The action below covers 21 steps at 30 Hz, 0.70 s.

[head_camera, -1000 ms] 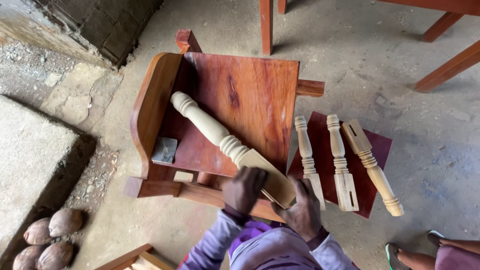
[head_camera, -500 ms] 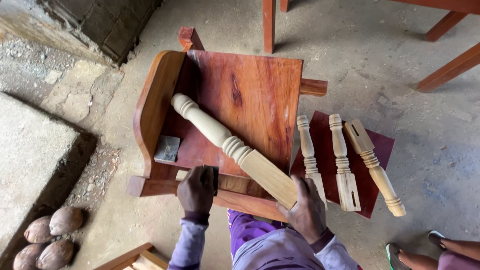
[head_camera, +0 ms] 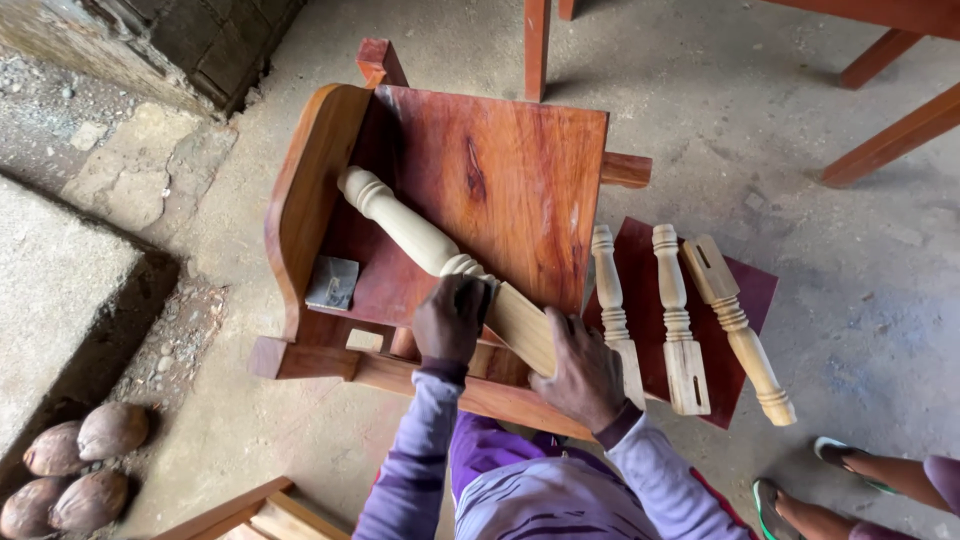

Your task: The recorder is using sandpaper to sand and smooth the surface of turned wooden furniture legs.

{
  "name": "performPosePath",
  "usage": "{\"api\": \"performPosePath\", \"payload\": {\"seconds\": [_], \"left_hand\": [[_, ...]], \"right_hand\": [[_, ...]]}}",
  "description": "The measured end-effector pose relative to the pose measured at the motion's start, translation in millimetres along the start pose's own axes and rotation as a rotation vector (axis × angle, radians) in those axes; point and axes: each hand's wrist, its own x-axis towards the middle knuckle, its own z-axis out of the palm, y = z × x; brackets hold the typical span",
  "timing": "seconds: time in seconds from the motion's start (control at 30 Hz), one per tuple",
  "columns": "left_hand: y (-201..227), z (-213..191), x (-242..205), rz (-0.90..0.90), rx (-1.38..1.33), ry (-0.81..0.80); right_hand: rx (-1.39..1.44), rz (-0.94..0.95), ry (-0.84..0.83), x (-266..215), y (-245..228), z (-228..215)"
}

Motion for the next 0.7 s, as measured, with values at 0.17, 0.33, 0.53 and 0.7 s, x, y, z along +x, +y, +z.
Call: {"api": "performPosePath", "payload": {"seconds": [0.17, 0.33, 0.53, 0.7], "left_hand": [[-6, -5, -19, -0.165, -0.131, -0.072], [-11, -2, -7, 0.086, -0.037, -0.053], [-17, 3, -8, 0.148, -0.066, -0.203], [-22, -1, -5, 0.018, -0.172, -0.106]], "right_hand": [[0.051, -0.049, 0.11, 0, 7, 9], [0.054, -0.046, 0.155, -2, 1, 7], [0.058, 0.063, 0.131, 2, -1, 9], [0.03, 0.093, 0.147, 2, -3, 14]]}}
